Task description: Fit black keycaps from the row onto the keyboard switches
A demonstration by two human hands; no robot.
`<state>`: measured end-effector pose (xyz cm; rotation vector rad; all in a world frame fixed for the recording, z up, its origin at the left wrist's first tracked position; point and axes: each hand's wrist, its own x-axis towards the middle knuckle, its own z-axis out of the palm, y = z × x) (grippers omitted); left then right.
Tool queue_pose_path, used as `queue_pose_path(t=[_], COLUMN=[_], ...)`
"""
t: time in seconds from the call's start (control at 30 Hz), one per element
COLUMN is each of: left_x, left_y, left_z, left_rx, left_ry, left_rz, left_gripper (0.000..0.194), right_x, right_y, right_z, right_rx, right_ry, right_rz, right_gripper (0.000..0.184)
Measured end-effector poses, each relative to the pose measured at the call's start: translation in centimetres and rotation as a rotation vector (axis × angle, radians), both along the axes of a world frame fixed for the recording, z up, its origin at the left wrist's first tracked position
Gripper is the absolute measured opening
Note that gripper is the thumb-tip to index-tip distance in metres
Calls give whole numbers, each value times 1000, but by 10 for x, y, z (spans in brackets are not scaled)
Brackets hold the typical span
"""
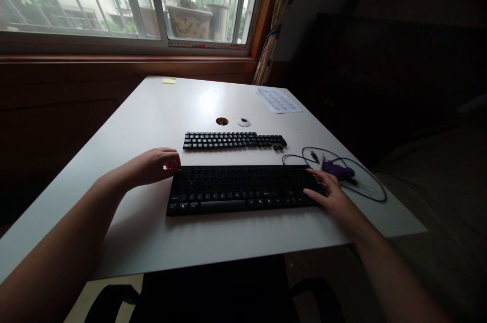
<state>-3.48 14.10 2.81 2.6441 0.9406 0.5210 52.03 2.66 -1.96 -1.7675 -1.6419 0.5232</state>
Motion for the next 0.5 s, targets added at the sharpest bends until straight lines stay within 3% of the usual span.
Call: queue_pose_path(t=[0.33, 0.5], left_x=[0, -1], left_y=[-1, 0], left_z=[0, -1], left_rx=[0, -5], left_ry=[39, 18], left_rz=[16, -5], left_gripper=[12, 12], right_x=[1, 0], right_y=[0, 0], right_z=[-10, -9], right_rx=[50, 62], right_ry=[-31, 56], right_rz=[-13, -46], right_gripper=[63, 55])
